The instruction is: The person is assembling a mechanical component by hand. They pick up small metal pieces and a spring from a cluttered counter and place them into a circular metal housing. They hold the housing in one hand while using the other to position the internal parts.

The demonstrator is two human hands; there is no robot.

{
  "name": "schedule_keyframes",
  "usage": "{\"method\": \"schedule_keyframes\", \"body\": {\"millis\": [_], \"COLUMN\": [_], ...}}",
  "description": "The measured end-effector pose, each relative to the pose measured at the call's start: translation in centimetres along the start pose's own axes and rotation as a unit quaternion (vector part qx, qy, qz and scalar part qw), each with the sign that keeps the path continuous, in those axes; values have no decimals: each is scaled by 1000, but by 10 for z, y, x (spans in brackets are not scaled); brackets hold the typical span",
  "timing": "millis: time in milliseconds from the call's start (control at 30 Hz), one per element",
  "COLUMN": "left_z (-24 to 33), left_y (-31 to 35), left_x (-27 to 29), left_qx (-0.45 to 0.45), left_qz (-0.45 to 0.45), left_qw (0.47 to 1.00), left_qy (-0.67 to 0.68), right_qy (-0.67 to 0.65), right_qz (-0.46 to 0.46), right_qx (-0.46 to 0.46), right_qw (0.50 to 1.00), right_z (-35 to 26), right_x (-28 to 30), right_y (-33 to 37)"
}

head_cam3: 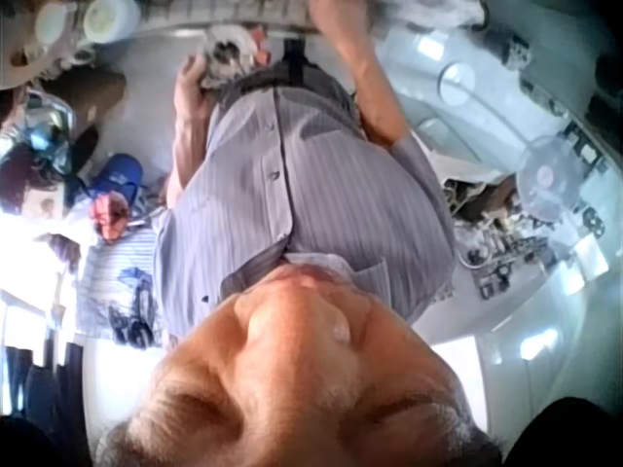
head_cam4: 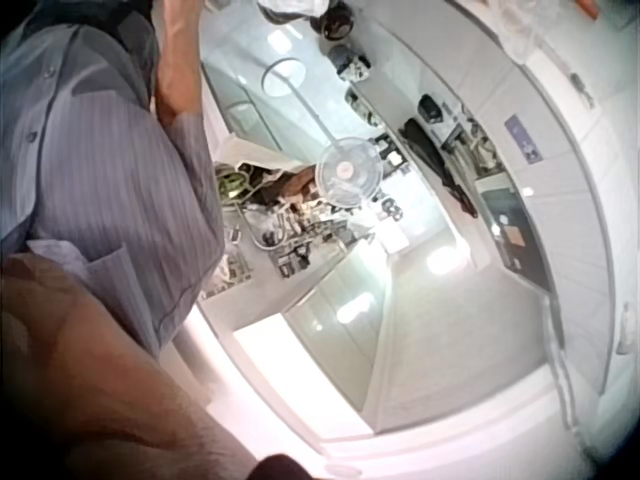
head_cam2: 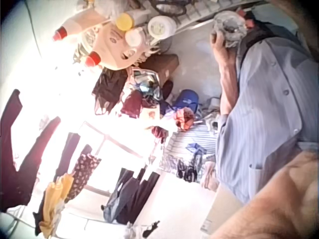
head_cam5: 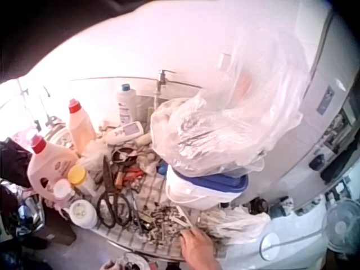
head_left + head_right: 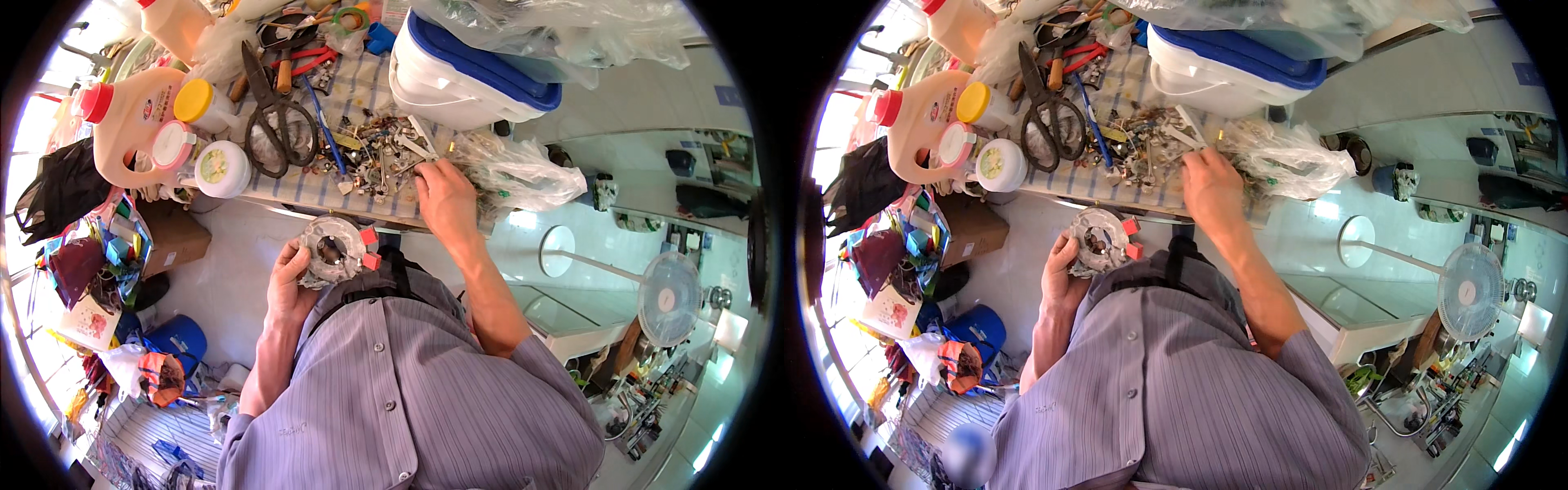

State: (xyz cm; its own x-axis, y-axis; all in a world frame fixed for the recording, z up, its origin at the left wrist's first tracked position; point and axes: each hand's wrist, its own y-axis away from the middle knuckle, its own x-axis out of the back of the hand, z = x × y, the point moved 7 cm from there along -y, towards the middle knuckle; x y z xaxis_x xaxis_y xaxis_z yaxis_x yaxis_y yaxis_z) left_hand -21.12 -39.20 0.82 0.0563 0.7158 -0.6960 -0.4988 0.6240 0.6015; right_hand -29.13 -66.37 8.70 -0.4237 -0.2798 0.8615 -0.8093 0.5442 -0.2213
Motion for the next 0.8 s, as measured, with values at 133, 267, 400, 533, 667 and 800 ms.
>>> {"method": "schedule_keyframes", "body": {"millis": [133, 267, 400, 533, 667, 800], "left_z": [1, 2, 1, 1, 3, 4], "left_y": [1, 2, 3, 3, 3, 5], "left_x": [3, 0, -1, -1, -6, -19], "left_qx": [-2, -3, -2, -5, -10, 2], "left_qz": [-1, 2, -9, -18, -8, -9], "left_qw": [1000, 1000, 1000, 1000, 1000, 1000], "left_qy": [2, 8, 16, 10, -1, -1], "right_qy": [6, 20, 31, 86, 65, -192], "right_qz": [-3, -31, -48, -57, -11, -46], "right_qx": [-13, -25, -6, 19, 21, -133], "right_qw": [1000, 999, 998, 994, 998, 971], "right_z": [-1, 2, -1, 5, 1, 2], "right_x": [3, -2, -2, -12, -2, 10], "right_y": [-2, -3, -8, -11, -15, -7]}}
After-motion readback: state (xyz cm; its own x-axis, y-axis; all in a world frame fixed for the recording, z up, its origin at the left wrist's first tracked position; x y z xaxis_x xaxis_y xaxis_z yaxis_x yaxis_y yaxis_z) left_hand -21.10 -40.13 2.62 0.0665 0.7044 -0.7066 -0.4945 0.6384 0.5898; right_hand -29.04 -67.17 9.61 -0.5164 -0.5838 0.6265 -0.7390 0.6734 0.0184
